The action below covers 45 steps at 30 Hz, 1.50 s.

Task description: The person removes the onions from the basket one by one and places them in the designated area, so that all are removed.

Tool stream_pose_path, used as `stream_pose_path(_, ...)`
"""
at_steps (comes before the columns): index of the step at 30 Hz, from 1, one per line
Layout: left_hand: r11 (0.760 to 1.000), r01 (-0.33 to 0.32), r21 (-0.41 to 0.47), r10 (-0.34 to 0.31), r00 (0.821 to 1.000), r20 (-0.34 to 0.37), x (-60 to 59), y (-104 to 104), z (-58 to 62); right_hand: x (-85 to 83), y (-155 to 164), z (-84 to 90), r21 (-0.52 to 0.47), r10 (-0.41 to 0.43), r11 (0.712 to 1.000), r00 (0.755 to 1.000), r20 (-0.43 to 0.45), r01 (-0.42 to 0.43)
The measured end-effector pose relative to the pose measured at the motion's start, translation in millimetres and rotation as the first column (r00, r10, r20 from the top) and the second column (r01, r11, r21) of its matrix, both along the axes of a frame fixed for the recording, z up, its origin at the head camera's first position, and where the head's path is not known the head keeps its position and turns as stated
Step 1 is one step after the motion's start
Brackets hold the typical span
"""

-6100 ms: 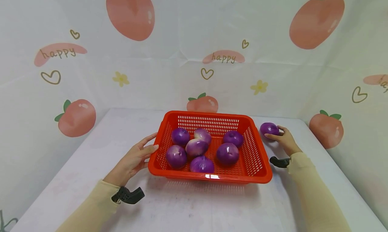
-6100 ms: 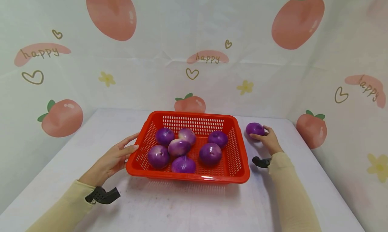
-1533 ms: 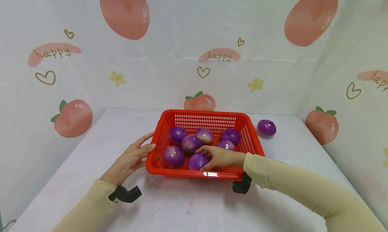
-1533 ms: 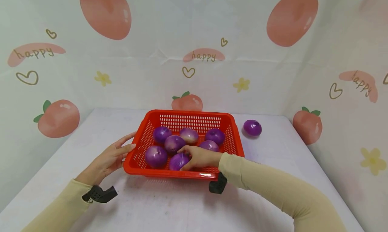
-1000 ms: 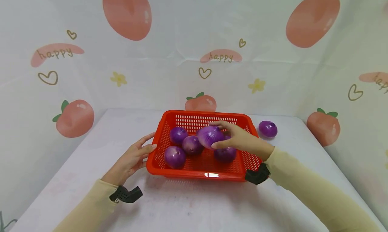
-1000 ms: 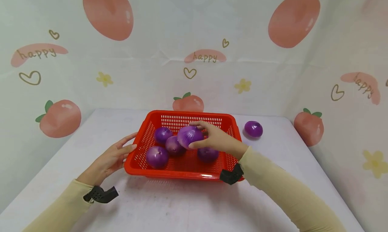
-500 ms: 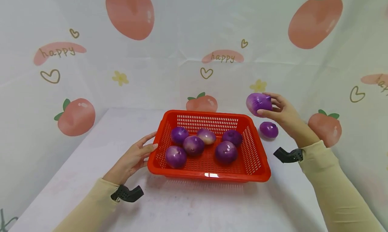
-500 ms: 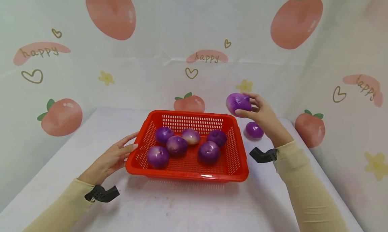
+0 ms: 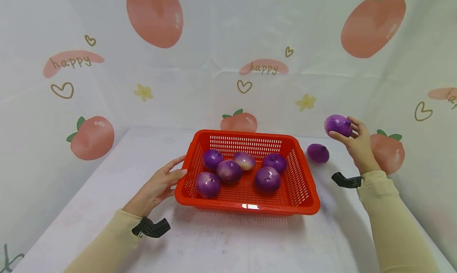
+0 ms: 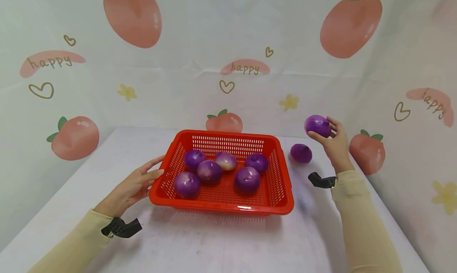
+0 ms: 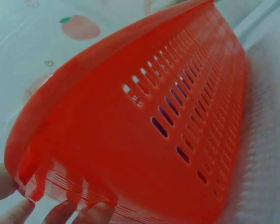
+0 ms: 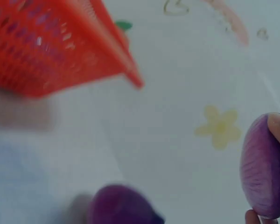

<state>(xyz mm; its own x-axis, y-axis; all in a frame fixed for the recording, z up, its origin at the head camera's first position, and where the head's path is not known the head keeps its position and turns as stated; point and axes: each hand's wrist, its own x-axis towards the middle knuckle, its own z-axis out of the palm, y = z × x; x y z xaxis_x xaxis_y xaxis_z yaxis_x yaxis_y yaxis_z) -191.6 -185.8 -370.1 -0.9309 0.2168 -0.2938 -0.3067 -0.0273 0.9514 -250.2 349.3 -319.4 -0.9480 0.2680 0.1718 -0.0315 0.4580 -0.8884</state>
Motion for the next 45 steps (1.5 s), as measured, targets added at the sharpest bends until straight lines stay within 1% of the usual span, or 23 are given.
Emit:
stream_pose_path(5, 1.000, -0.005, 0.001, 0.005, 1.000, 0.003, -0.4, 0, -0.3, -5.7, 18, -20.9, 0.023, -0.047, 0.999, 0.998, 0.034, 0.046)
stream_pose_path(10, 1.000, -0.008, -0.007, 0.008, 1.000, 0.005, -0.9, 1, -0.7, -6.6, 36, -36.2, 0.014, -0.052, 0.999, 0.994, 0.097, 0.051)
stream_pose_path(14, 1.000, -0.014, -0.016, 0.015, 1.000, 0.005, -0.9, 1, -0.9, -6.4, 46, -46.9, 0.030, -0.059, 0.998, 0.987, 0.149, 0.055)
stream_pose_path(23, 1.000, -0.011, -0.013, 0.011, 1.000, 0.001, -1.0, 2, -2.2, -7.1, 59, -72.2, 0.105, -0.127, 0.989, 0.971, 0.203, 0.108)
stream_pose_path(29, 1.000, -0.006, -0.018, 0.006, 1.000, -0.007, -0.4, 1, -2.0, -6.0, 58, -79.7, 0.141, -0.137, 0.984, 0.964, 0.229, 0.106)
stream_pose_path(38, 1.000, -0.005, -0.017, 0.005, 1.000, -0.004, 0.2, 2, -0.8, -8.2, 51, -83.1, 0.174, -0.138, 0.980, 0.965, 0.222, 0.100)
stream_pose_path(45, 1.000, 0.007, 0.009, -0.007, 1.000, -0.016, 0.8, 0, -1.4, -10.3, 50, -84.4, 0.155, -0.141, 0.983, 0.945, 0.295, 0.098)
